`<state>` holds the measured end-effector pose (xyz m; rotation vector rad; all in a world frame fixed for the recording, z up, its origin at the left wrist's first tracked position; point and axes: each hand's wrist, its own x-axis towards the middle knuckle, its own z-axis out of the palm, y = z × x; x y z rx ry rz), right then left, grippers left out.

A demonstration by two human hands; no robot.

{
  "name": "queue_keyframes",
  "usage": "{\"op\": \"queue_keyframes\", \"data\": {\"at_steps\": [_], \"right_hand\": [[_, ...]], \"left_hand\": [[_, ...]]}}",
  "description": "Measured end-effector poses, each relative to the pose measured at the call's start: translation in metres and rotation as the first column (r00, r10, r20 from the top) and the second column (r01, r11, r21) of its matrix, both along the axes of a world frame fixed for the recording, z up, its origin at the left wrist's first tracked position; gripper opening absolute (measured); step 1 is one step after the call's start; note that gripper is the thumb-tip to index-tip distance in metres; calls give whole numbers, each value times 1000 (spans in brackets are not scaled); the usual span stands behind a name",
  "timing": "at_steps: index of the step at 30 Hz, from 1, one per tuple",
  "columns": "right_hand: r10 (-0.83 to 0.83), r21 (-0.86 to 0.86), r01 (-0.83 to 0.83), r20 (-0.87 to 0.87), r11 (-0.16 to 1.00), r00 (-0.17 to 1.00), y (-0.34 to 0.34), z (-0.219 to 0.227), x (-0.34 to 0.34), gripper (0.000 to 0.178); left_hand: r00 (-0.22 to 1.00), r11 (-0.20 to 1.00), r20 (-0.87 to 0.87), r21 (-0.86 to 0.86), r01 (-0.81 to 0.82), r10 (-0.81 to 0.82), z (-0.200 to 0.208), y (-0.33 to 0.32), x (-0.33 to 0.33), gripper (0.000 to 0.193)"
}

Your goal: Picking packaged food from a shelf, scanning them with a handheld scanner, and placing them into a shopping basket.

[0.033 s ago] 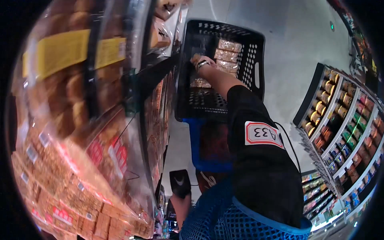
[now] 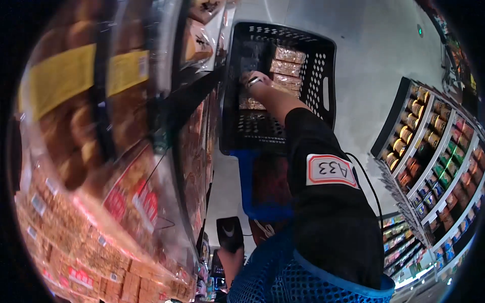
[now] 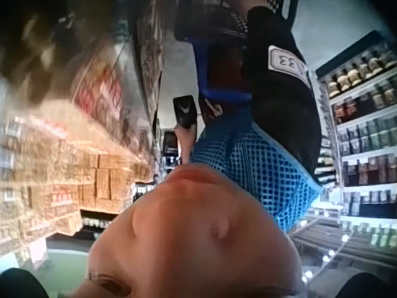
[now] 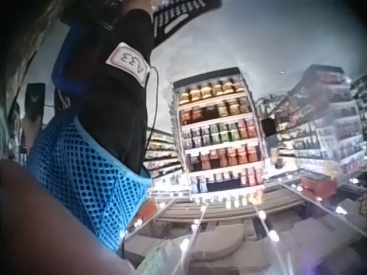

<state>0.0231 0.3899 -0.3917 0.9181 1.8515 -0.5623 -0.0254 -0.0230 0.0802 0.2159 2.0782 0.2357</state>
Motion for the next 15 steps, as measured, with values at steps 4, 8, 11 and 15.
{"op": "queue_keyframes", "data": {"at_steps": [4, 8, 11, 15], "right_hand": [[198, -76, -200, -31, 977, 980, -40, -20, -23, 47], [157, -112, -181, -199, 977, 967, -45, -45, 5, 62], [-461, -299, 369, -351, 880, 815, -52, -49, 33, 79], [-251, 59, 321, -496, 945, 831, -78, -87, 114, 80]], "left_hand": [[994, 976, -9, -190, 109, -113, -22, 14, 7, 36], [1000, 999, -2, -34, -15, 15, -41, 11, 8, 32], [999, 995, -47, -101, -23, 18, -41, -2, 8, 29], [1000, 997, -23, -68, -19, 18, -35, -5, 4, 29]]}}
